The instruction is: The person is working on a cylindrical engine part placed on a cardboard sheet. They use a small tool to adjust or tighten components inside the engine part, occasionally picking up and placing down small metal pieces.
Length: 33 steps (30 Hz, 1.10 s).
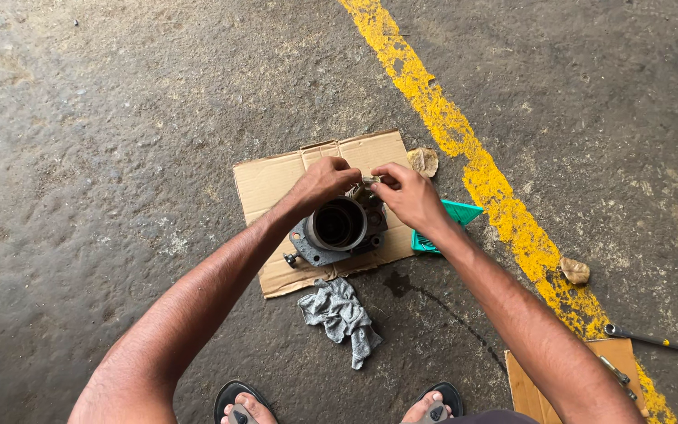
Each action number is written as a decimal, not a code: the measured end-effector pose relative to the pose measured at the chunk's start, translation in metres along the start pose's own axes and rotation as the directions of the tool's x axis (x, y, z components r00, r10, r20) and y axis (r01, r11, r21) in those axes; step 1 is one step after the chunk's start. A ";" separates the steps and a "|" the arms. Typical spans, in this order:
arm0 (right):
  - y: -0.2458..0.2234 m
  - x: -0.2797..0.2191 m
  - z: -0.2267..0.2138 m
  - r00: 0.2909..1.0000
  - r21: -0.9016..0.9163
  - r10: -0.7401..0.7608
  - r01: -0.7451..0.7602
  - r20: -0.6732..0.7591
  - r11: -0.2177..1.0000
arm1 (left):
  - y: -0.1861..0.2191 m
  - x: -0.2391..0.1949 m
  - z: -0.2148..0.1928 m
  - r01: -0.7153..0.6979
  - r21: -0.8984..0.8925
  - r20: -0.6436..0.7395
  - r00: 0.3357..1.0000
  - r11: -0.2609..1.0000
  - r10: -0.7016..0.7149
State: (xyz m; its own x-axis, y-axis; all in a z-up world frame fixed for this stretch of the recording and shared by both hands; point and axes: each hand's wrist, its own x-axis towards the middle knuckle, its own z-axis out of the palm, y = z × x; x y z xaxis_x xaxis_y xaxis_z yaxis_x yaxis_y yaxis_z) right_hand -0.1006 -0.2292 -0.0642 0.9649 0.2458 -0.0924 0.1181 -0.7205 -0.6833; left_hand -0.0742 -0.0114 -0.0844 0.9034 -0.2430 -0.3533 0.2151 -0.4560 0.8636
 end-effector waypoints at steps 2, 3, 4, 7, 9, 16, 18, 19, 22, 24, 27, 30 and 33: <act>-0.014 0.004 -0.004 1.000 -0.092 0.000 0.001 0.004 0.996 | -0.004 0.002 0.000 -0.020 -0.029 0.005 1.000 0.999 0.020; -0.020 0.007 -0.006 1.000 -0.137 -0.001 0.002 0.005 0.991 | -0.006 0.003 0.000 -0.025 -0.041 0.004 1.000 0.999 0.025; -0.025 0.011 -0.009 0.999 -0.138 0.019 -0.014 0.039 0.990 | -0.008 0.004 0.000 -0.030 -0.054 0.003 1.000 0.998 0.030; -0.032 0.018 -0.014 0.992 -0.140 0.054 -0.037 0.115 0.989 | -0.016 0.007 -0.002 -0.029 -0.122 0.038 0.999 0.992 0.034; -0.033 0.022 -0.015 0.991 -0.138 0.037 -0.019 0.131 0.990 | -0.021 0.008 -0.006 -0.061 -0.134 0.081 0.994 0.989 0.072; -0.025 0.028 -0.012 0.984 -0.040 -0.035 0.043 0.174 0.998 | -0.027 0.008 -0.017 -0.092 -0.045 0.198 0.975 0.995 0.099; -0.023 0.030 -0.010 0.984 -0.018 -0.059 0.063 0.171 0.998 | -0.025 0.005 -0.020 -0.085 0.050 0.226 0.972 0.995 0.071; -0.023 0.032 -0.009 0.982 -0.009 -0.081 0.083 0.169 0.996 | -0.022 0.004 -0.022 -0.083 0.098 0.238 0.970 0.992 0.058; -0.025 0.037 -0.008 0.979 0.008 -0.118 0.119 0.167 0.993 | -0.012 0.001 -0.029 -0.153 0.180 0.280 0.955 0.972 0.099; -0.026 0.041 -0.008 0.979 0.004 -0.110 0.111 0.172 0.994 | -0.005 -0.001 -0.031 -0.156 0.274 0.288 0.955 0.949 0.074; -0.027 0.042 -0.007 0.986 -0.023 -0.014 0.018 0.168 1.000 | 0.004 0.000 -0.030 -0.213 0.317 0.296 0.948 0.924 0.117; -0.025 0.041 -0.006 0.993 -0.020 0.007 -0.004 0.121 1.000 | 0.009 0.003 -0.024 -0.277 0.305 0.310 0.934 0.911 0.180; -0.020 0.042 -0.007 0.997 -0.021 0.020 -0.018 0.079 1.000 | 0.008 0.006 -0.020 -0.318 0.307 0.291 0.929 0.897 0.230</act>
State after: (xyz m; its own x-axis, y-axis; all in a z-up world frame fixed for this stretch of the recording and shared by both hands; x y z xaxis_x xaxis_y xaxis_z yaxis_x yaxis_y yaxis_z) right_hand -0.0608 -0.2090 -0.0500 0.9455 0.2820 -0.1629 0.1055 -0.7384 -0.6661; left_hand -0.0598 0.0003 -0.0720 0.7807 -0.5793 -0.2342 -0.2083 -0.5947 0.7765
